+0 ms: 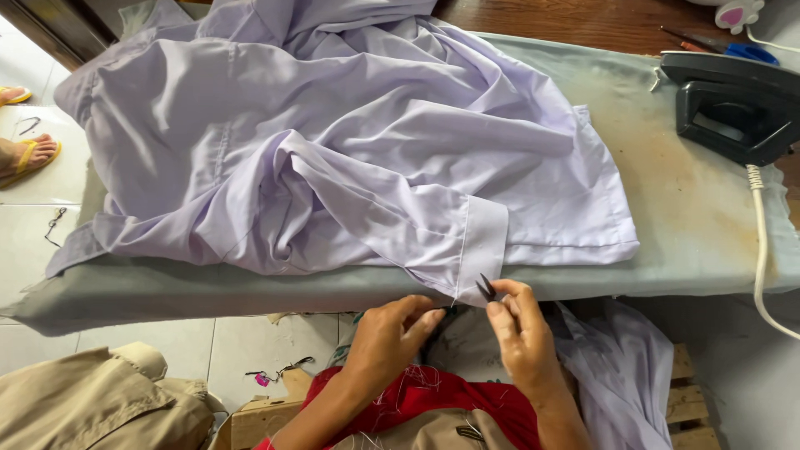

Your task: The person uses a pair of small scissors to cut loose threads from the hem of a light purple garment laid on a table. They repeatedly adjust the fabric to access different areas and trim the excess threads.

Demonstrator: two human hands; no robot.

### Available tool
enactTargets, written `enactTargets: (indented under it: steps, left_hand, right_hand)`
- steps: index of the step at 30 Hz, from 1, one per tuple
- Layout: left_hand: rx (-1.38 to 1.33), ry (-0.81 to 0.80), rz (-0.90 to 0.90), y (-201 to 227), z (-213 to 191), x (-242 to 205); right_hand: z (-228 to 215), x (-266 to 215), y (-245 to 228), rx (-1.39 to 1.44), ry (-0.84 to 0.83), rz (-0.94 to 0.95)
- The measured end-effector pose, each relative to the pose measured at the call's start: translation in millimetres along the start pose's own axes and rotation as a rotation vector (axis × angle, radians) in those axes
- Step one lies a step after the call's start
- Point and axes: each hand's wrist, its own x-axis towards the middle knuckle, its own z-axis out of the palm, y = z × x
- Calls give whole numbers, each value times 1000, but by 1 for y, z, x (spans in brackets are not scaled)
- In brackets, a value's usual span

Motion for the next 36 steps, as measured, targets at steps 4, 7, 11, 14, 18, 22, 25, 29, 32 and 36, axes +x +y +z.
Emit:
enactTargets:
  steps: [4, 7, 11, 14, 18, 22, 25, 29, 32, 36]
  left_hand:
    - [-99, 125, 56, 8, 20, 9]
    - [-85, 199, 176, 10, 26, 13]
    - [-75, 253, 225, 13, 24, 12]
    - [-111, 255, 225, 16, 23, 10]
    - [-24, 288, 282, 12, 24, 9]
    - [9, 305, 341, 13, 25, 9]
    - [22, 315, 366, 12, 26, 10]
    - [18, 298, 358, 13, 25, 10]
    - [133, -178, 353, 3, 12, 10]
    - [331, -414, 477, 8, 9, 0]
  right_hand:
    - [2, -9, -4, -513, 125, -261]
    - [1, -10, 3, -661, 187, -531]
    - [0, -13, 2, -673, 176, -631]
    - [0, -10, 5, -685, 175, -687]
    - [2, -7, 6, -683, 162, -758]
    - [5, -5, 7, -700, 156, -775]
    - [6, -4, 6, -698, 161, -796]
    - [7, -4, 4, -635, 201, -746]
    - [3, -3, 1, -235, 137, -586]
    - [4, -2, 24, -12, 347, -150]
